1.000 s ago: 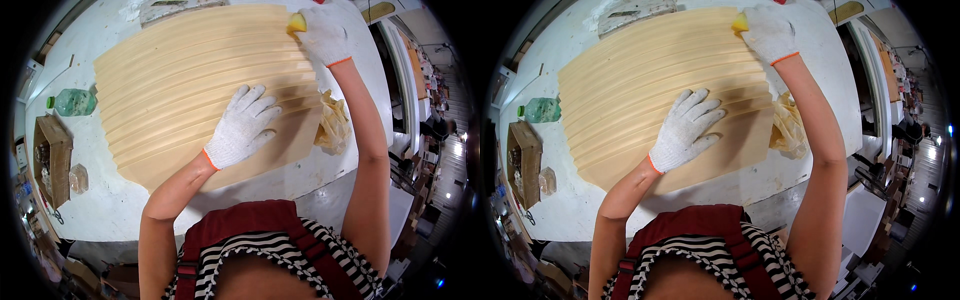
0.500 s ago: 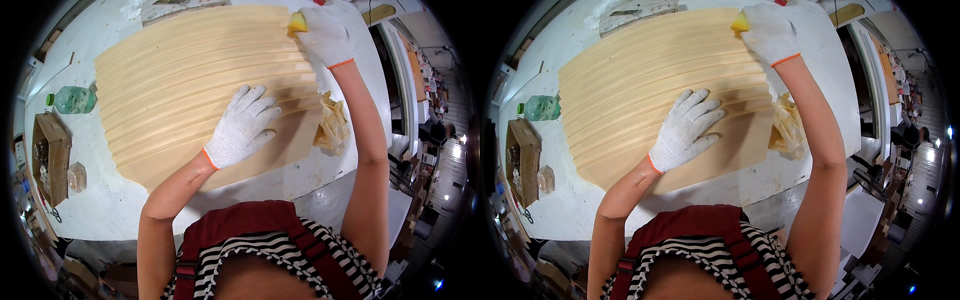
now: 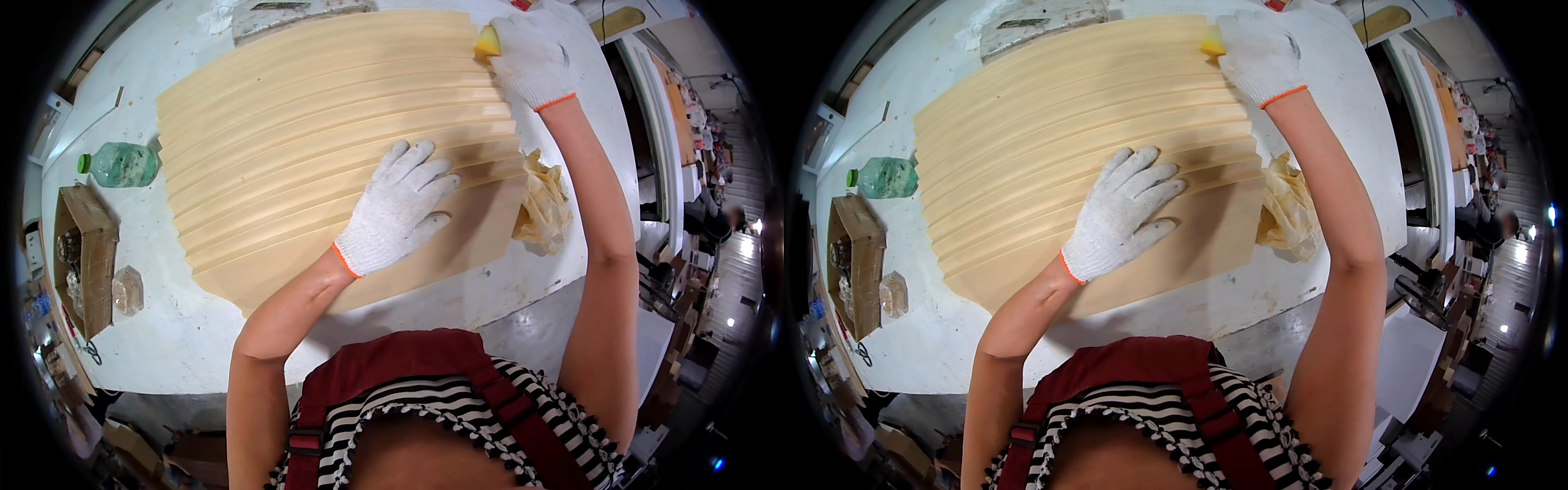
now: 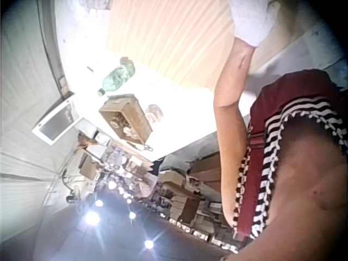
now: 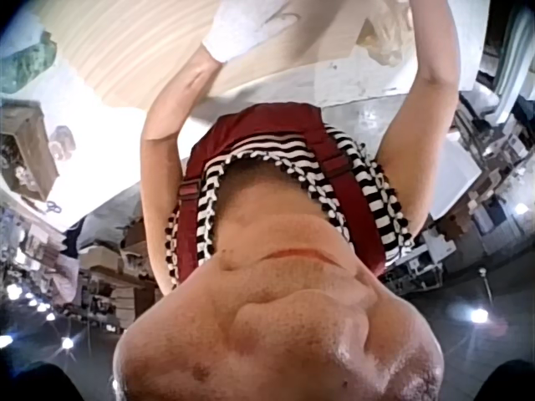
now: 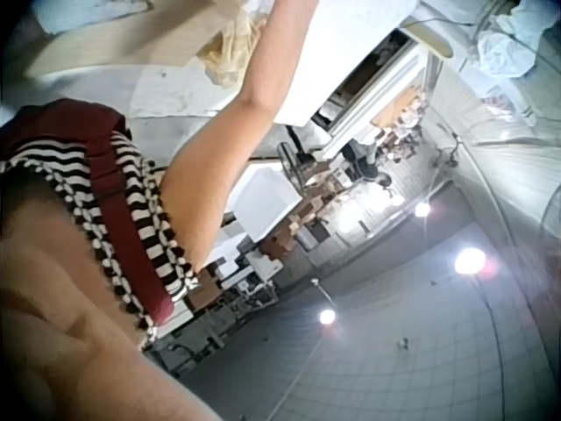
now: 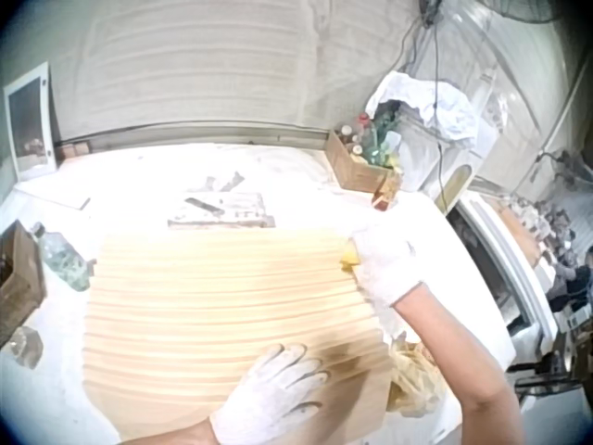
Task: The person applies a yellow substance from a tin onto a sponge using a small wooden tool, then rubs the sponge over a textured wooden panel several times and wipes the panel with a cloth.
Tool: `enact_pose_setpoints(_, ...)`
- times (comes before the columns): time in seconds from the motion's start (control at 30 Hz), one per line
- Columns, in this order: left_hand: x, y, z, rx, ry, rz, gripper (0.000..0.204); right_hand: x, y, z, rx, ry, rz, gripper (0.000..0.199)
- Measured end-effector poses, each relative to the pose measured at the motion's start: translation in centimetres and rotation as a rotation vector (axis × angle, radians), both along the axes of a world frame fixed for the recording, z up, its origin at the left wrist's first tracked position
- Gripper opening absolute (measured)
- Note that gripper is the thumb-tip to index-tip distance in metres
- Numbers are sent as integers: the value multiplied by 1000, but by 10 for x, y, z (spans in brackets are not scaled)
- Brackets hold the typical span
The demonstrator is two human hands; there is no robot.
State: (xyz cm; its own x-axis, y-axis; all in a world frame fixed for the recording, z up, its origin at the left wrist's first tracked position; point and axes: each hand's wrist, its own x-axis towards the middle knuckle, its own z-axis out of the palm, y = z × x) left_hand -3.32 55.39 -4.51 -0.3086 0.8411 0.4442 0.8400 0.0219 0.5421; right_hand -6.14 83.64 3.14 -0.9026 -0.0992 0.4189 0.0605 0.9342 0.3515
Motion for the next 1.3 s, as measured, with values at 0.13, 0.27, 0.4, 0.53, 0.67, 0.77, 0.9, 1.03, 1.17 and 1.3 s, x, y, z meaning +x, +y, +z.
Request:
enact_pose_setpoints(0.13, 0, 0, 2, -14, -9, 0, 49, 4, -14, 7, -131, 36, -27, 20)
enact_pose_setpoints(0.27, 0, 0, 2, -6, -8, -6, 48, -3, -15, -1, -31, -119, -65, 21)
enact_pose_setpoints(0.4, -1, 0, 0, 28, -19, -6, 48, 2, 1, -6, -38, -79, -61, 24)
enact_pose_setpoints(0.53, -1, -1, 0, 6, -26, 4, 47, 7, -9, 5, -93, -45, -29, 22)
enact_pose_setpoints(0.67, 0, 0, 1, 1, -18, -10, 47, 1, -21, 6, -20, -108, -48, 25)
enact_pose_setpoints(0.77, 0, 1, 1, 31, -14, 0, 48, -3, -9, -11, 17, -117, -55, 26)
enact_pose_setpoints(0.9, -1, -1, 0, 29, -30, -2, 49, 4, -2, -1, -40, -106, -61, 21)
enact_pose_setpoints(1.03, 0, -1, 0, 19, -33, 4, 50, 12, -13, 5, -88, 16, -41, 26)
enact_pose_setpoints(1.17, 0, -1, 0, 27, -35, 3, 50, 4, -9, 1, -30, -102, -12, 30)
enact_pose_setpoints(1.3, 0, 0, -1, 38, -35, 7, 49, 3, -3, -9, -53, -49, -20, 28)
